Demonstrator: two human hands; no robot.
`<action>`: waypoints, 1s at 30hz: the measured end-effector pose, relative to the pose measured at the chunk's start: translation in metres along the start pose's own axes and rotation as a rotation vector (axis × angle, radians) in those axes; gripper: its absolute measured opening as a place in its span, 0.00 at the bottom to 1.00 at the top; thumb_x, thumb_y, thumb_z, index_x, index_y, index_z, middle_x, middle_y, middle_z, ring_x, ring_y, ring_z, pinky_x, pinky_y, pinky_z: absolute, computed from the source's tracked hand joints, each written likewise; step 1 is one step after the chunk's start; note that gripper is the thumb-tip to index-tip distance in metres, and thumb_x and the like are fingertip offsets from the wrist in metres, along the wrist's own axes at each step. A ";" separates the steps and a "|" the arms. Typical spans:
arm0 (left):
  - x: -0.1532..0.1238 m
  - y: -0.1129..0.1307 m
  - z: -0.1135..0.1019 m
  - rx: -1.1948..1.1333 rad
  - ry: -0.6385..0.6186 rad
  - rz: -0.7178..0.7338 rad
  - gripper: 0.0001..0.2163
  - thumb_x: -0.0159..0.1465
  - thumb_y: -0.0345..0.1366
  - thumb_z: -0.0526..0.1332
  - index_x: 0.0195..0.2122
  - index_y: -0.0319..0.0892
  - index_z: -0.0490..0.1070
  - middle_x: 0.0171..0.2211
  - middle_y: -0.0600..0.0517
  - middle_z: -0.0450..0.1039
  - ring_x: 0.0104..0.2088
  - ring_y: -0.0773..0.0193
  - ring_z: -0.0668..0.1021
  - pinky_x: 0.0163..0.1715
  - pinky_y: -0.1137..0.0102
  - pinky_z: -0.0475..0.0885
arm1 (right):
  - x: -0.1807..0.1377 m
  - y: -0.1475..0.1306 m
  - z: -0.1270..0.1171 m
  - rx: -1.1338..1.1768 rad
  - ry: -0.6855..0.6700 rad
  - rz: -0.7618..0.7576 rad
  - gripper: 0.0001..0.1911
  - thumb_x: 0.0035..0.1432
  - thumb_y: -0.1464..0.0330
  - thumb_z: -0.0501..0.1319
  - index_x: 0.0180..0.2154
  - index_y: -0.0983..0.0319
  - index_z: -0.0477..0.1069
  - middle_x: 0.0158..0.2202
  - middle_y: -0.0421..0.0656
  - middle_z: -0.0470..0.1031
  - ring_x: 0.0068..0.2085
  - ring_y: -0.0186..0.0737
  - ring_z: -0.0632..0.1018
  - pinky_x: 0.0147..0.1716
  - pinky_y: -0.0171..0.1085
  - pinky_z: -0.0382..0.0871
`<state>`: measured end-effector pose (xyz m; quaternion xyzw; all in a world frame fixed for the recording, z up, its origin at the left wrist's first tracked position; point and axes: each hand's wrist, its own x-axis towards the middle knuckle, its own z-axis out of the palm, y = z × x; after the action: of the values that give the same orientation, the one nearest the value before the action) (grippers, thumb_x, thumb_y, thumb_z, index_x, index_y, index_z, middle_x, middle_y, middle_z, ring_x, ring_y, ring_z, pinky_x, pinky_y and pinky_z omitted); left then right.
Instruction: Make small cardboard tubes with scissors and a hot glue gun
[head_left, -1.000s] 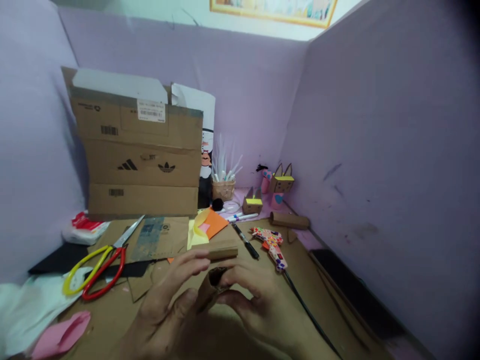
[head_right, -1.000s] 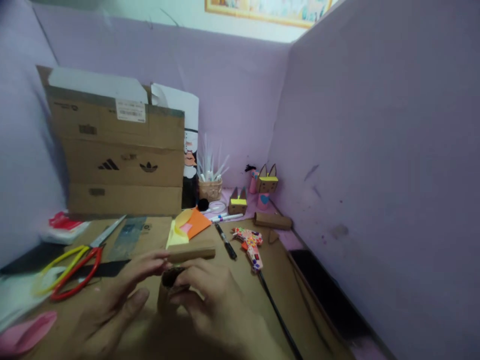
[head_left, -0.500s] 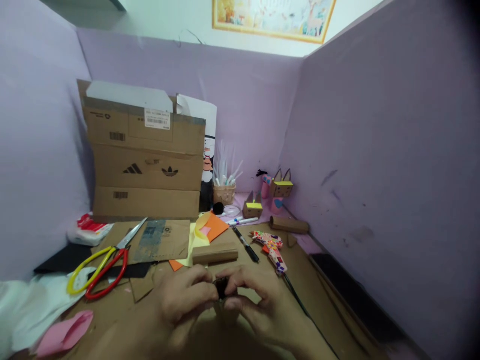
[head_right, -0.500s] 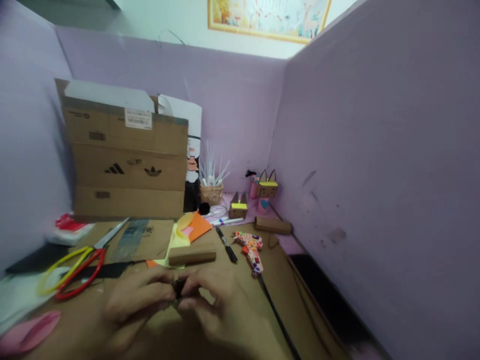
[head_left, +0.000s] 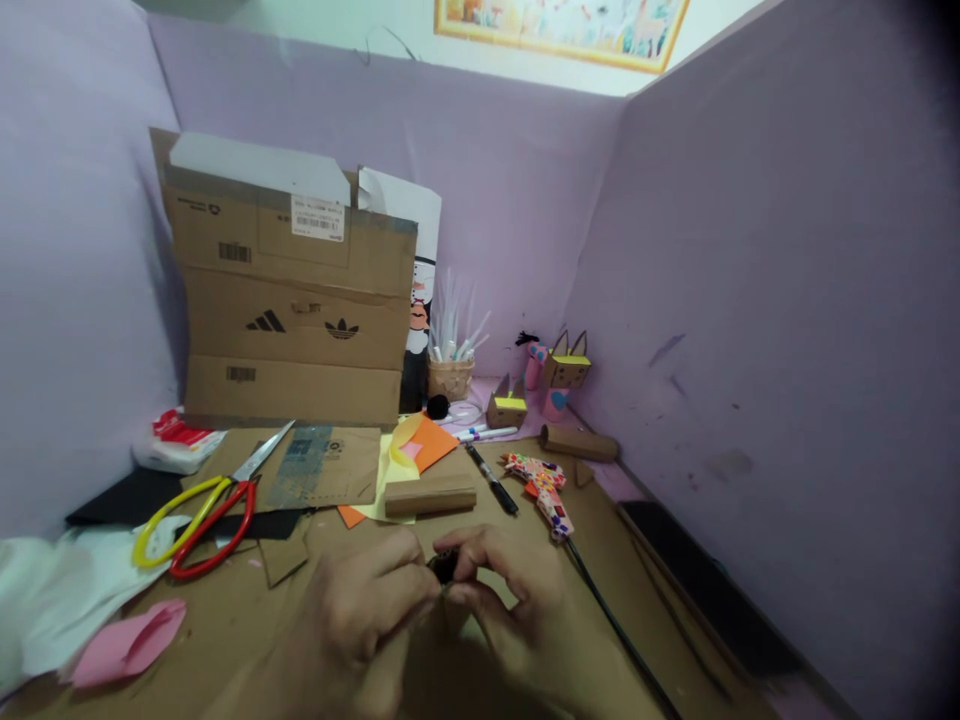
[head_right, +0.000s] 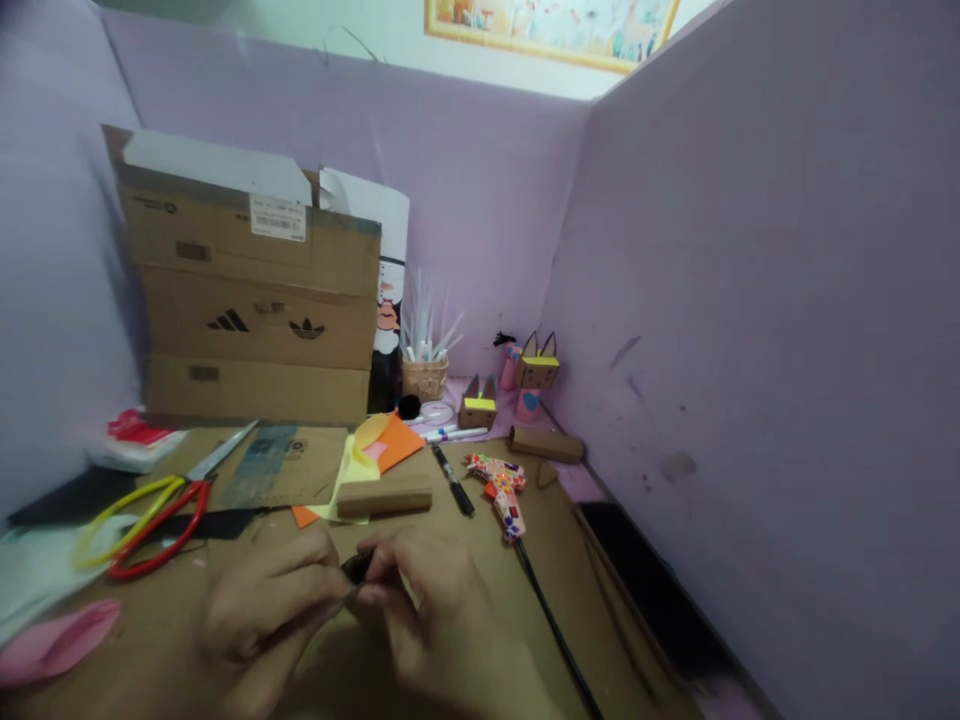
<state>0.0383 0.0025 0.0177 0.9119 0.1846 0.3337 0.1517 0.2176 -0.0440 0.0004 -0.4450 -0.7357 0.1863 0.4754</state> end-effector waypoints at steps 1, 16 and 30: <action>0.000 0.001 0.000 0.005 0.009 0.001 0.09 0.60 0.27 0.51 0.25 0.41 0.67 0.22 0.53 0.62 0.22 0.68 0.67 0.21 0.72 0.56 | 0.000 0.000 0.000 -0.013 0.010 -0.010 0.07 0.52 0.77 0.59 0.30 0.60 0.67 0.37 0.43 0.78 0.40 0.38 0.78 0.38 0.33 0.67; 0.012 -0.038 -0.002 -0.420 0.416 -0.897 0.11 0.55 0.40 0.57 0.19 0.41 0.65 0.13 0.59 0.57 0.15 0.72 0.60 0.16 0.76 0.53 | 0.010 0.019 0.004 0.280 0.464 0.284 0.09 0.58 0.68 0.57 0.42 0.59 0.70 0.41 0.45 0.76 0.43 0.42 0.77 0.44 0.42 0.71; 0.013 -0.054 0.032 -1.154 0.360 -1.610 0.11 0.58 0.28 0.53 0.18 0.40 0.56 0.12 0.61 0.52 0.09 0.80 0.52 0.09 0.84 0.42 | 0.002 0.012 0.015 0.482 0.217 0.212 0.17 0.55 0.69 0.60 0.48 0.58 0.68 0.47 0.46 0.72 0.46 0.42 0.75 0.41 0.40 0.73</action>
<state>0.0558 0.0511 -0.0202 0.2390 0.5762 0.3032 0.7203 0.2099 -0.0339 -0.0142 -0.4111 -0.5643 0.3558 0.6213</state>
